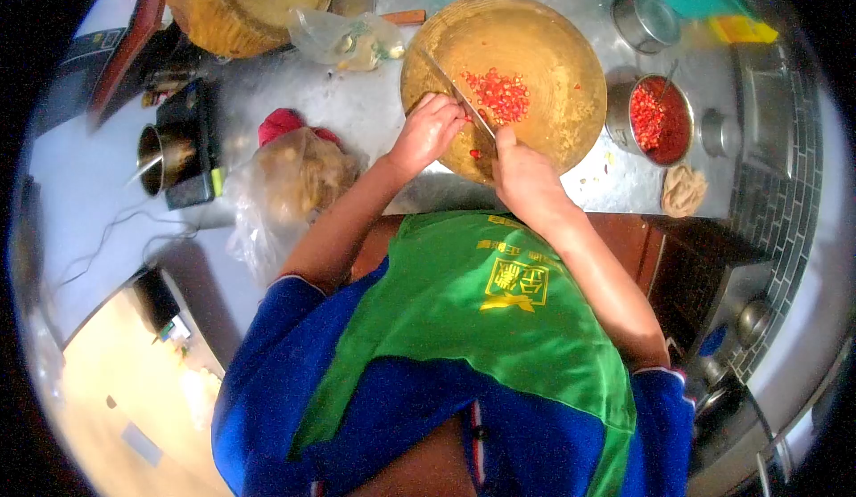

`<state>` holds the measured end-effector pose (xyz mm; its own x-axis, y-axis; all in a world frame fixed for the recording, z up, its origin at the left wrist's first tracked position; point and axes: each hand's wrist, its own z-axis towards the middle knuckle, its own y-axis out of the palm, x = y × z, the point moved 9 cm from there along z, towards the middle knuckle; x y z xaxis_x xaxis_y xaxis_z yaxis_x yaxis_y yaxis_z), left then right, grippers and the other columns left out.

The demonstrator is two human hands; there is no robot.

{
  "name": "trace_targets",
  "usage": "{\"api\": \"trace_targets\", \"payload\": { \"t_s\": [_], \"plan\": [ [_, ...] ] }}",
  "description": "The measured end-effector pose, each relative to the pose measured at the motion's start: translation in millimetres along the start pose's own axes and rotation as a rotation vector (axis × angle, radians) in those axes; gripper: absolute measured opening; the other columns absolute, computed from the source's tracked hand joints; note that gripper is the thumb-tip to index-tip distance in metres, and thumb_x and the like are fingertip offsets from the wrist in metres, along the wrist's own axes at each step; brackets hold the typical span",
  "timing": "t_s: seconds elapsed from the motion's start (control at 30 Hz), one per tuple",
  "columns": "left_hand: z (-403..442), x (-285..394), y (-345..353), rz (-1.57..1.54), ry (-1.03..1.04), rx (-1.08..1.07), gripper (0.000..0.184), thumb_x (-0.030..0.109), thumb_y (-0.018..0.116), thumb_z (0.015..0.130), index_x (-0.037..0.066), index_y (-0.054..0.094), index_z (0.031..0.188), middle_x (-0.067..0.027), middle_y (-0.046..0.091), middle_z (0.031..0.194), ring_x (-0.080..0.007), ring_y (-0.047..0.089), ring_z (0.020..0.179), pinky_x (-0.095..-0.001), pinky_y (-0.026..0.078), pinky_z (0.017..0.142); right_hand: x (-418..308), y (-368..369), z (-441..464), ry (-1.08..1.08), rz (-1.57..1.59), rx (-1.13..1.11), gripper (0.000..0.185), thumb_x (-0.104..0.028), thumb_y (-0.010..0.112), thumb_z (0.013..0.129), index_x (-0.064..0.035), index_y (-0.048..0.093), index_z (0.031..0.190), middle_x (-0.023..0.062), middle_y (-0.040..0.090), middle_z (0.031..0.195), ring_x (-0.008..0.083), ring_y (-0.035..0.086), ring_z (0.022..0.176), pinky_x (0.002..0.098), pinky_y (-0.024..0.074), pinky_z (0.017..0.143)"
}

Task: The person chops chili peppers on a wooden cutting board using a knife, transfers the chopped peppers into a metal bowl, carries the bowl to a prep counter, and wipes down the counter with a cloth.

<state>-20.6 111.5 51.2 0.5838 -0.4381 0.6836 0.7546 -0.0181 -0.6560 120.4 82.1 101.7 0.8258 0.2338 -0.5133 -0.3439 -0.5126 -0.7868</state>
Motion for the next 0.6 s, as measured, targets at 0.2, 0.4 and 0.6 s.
{"api": "trace_targets", "payload": {
  "t_s": [0.2, 0.4, 0.6],
  "plan": [
    [-8.2, 1.1, 0.9, 0.005, -0.020, 0.004, 0.015, 0.007, 0.073, 0.080, 0.003, 0.066, 0.094, -0.0108, 0.061, 0.101, -0.0324, 0.057, 0.098, -0.0407, 0.049, 0.085, 16.1, 22.3, 11.7, -0.023, -0.006, 0.090, 0.027, -0.008, 0.058, 0.092, 0.0015, 0.040, 0.109, 0.0290, 0.064, 0.080, 0.0494, 0.063, 0.075, 0.0564, 0.0490, 0.064],
    [-9.3, 2.5, -25.4, 0.088, -0.044, 0.053, 0.031, 0.015, 0.079, 0.075, 0.005, 0.064, 0.100, -0.0154, 0.055, 0.117, -0.0379, 0.050, 0.111, -0.0459, 0.044, 0.093, 20.4, 20.8, 12.2, -0.047, 0.012, 0.087, 0.028, -0.009, 0.059, 0.092, 0.0010, 0.039, 0.110, 0.0288, 0.064, 0.081, 0.0490, 0.063, 0.077, 0.0558, 0.0493, 0.065],
    [-7.0, -3.9, -11.4, 0.026, -0.036, -0.061, 0.017, 0.008, 0.072, 0.081, 0.002, 0.064, 0.095, -0.0131, 0.059, 0.102, -0.0340, 0.056, 0.099, -0.0416, 0.048, 0.086, 8.3, 7.8, 13.3, -0.020, 0.026, 0.044, 0.028, -0.008, 0.059, 0.092, 0.0012, 0.039, 0.109, 0.0289, 0.064, 0.082, 0.0495, 0.063, 0.078, 0.0562, 0.0495, 0.067]
  ]
}}
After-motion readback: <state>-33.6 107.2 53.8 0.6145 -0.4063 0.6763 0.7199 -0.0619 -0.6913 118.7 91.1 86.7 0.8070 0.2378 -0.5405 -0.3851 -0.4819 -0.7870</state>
